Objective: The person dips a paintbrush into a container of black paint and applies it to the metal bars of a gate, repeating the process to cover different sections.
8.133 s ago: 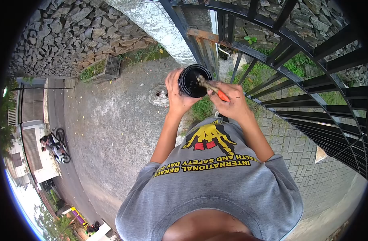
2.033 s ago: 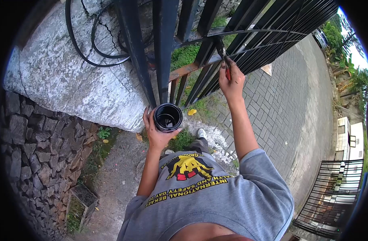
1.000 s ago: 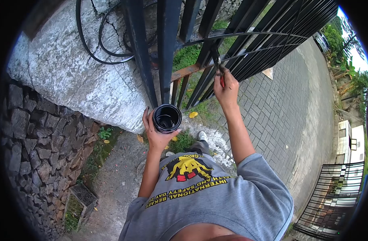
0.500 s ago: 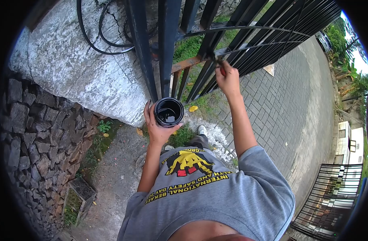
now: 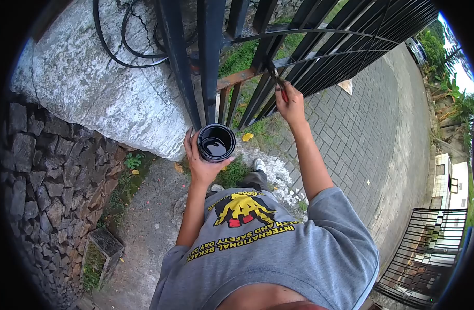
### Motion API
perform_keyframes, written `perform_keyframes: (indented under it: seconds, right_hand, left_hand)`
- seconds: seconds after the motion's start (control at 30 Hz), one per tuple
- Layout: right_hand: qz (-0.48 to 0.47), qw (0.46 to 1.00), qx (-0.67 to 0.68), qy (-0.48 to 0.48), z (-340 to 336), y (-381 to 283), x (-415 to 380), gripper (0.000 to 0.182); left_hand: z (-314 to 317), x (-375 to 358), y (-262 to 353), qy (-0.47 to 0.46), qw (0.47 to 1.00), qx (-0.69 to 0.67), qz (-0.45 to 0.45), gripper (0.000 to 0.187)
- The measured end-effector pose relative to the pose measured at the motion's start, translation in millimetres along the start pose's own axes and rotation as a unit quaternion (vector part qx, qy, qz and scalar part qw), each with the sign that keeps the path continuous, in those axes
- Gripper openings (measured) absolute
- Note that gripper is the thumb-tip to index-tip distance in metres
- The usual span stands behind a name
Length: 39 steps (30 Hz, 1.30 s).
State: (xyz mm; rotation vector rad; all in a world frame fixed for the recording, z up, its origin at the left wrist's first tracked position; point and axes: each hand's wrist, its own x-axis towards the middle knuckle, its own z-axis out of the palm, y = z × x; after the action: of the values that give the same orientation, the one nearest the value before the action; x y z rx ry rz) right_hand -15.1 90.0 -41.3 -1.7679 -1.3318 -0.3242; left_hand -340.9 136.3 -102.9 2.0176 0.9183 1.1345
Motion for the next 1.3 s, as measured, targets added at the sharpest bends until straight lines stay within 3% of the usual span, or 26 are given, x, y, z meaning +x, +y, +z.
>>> perform_keyframes:
  seconds: [0.1, 0.23, 0.33, 0.43, 0.47, 0.6, 0.7, 0.8, 1.1, 1.27, 1.3]
  right_hand:
    - [0.036, 0.992, -0.032, -0.116, 3, 6, 2, 0.027]
    - [0.024, 0.999, -0.016, -0.026, 7, -4, 9, 0.023]
    - [0.077, 0.985, -0.08, -0.132, 3, -15, 18, 0.02]
    - [0.042, 0.992, -0.062, -0.105, 2, -16, 27, 0.018]
    - [0.03, 0.999, -0.024, -0.033, 2, -20, 30, 0.014]
    - [0.084, 0.977, -0.089, -0.175, -12, -24, 39, 0.018]
    - [0.017, 0.988, -0.079, -0.131, -10, -24, 42, 0.018]
    - [0.063, 0.98, -0.094, -0.166, -11, -23, 43, 0.018]
    - [0.072, 0.986, -0.074, -0.132, -26, -26, 34, 0.015]
    - [0.13, 0.982, 0.027, 0.131, -27, -17, 0, 0.019]
    - [0.124, 0.985, 0.032, 0.116, -23, -12, -4, 0.019]
  left_hand:
    - [1, -5, 1, -0.002, 1.0, -0.008, 0.002, 0.108]
    - [1, -5, 2, 0.007, 1.0, -0.01, 0.001, 0.109]
    - [-1, -10, 1, 0.01, 1.0, -0.006, 0.003, 0.109]
    - [-1, -11, -2, 0.021, 1.0, -0.009, 0.004, 0.109]
    - [-2, -12, -1, 0.026, 1.0, -0.012, 0.003, 0.109]
    - [-4, -14, 0, 0.02, 1.0, -0.004, 0.001, 0.112]
    - [-4, -13, 0, 0.026, 1.0, -0.015, -0.006, 0.112]
    - [-4, -16, 4, 0.019, 0.999, -0.03, -0.018, 0.112]
    - [-5, -15, 7, 0.023, 1.0, 0.009, 0.003, 0.111]
    - [-5, -17, 3, 0.031, 0.999, 0.008, -0.003, 0.111]
    - [-4, -18, 3, 0.026, 1.0, 0.009, -0.006, 0.11]
